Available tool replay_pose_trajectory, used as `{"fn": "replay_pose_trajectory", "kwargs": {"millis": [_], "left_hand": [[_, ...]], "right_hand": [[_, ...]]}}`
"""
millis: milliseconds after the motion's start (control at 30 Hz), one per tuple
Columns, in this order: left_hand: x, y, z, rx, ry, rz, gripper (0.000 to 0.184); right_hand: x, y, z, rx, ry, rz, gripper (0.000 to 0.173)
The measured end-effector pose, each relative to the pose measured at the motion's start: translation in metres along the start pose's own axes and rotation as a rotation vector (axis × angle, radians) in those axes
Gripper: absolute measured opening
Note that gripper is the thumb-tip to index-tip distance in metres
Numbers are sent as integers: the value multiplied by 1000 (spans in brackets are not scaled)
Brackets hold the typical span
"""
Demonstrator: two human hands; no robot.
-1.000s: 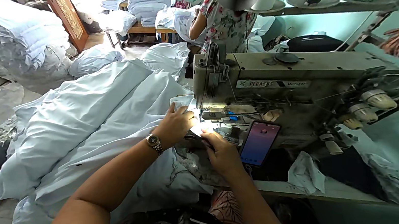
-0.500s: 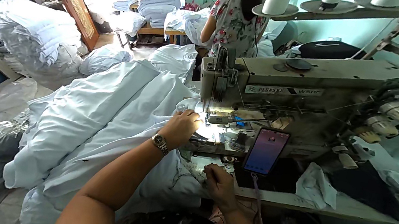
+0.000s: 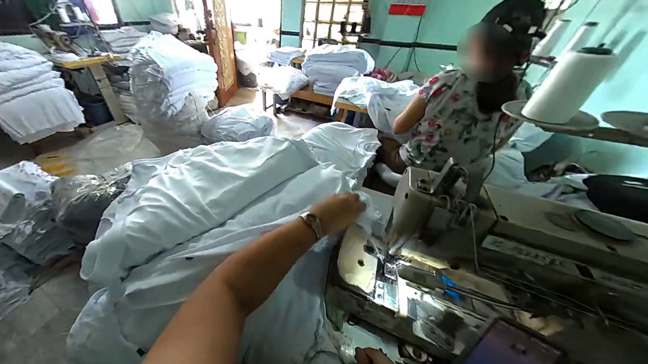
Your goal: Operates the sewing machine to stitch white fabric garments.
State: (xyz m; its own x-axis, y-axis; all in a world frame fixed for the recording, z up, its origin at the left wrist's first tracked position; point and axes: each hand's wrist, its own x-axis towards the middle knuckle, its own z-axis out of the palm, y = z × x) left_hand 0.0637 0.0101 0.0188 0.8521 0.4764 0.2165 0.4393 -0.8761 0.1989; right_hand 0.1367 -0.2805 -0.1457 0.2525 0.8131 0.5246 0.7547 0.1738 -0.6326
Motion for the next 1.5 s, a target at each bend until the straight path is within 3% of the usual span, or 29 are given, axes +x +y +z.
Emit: {"fn": "replay_pose_trajectory", "kwargs": {"millis": [100, 200, 300, 367, 467, 567, 733, 967, 1100, 1300, 1400, 1433, 1500], "left_hand": [[-24, -19, -20, -112, 228, -180, 19], [-92, 9, -33, -560, -1, -252, 26], [-163, 31, 28, -891, -294, -235, 27], [-184, 36, 63, -886, -224, -148, 21], [-187, 36, 66, -1101, -204, -139, 11], [-188, 32, 65, -1224, -247, -144, 8], [-187, 27, 66, -1237, -273, -10, 5], [-187, 25, 65, -1268, -273, -8, 4], [-187, 24, 64, -1254, -290, -6, 4], [-190, 25, 68, -1048, -256, 184, 12], [-202, 15, 9, -772, -251, 345, 15], [-213, 1, -28, -721, -183, 278, 16], [-248, -44, -97, -658, 208, -182, 17]], "right_hand": [[-1, 3, 1, 2, 54, 42, 28], [4, 4, 7, -21, 130, 66, 47], [5, 4, 9, -43, 187, 69, 39], [6, 2, 10, -53, 205, 93, 35], [15, -4, 5, -104, 253, 79, 35], [37, -18, -3, -202, 268, -61, 30], [65, -33, 6, -260, 220, -193, 27], [49, -27, -1, -284, 271, -134, 25], [63, -38, 4, -288, 202, -142, 26], [47, -30, 12, -155, 177, -39, 29], [30, -20, 12, -84, 104, 98, 43], [25, -17, 10, -69, 83, 127, 44], [14, -11, 10, -67, 54, 127, 41]]}}
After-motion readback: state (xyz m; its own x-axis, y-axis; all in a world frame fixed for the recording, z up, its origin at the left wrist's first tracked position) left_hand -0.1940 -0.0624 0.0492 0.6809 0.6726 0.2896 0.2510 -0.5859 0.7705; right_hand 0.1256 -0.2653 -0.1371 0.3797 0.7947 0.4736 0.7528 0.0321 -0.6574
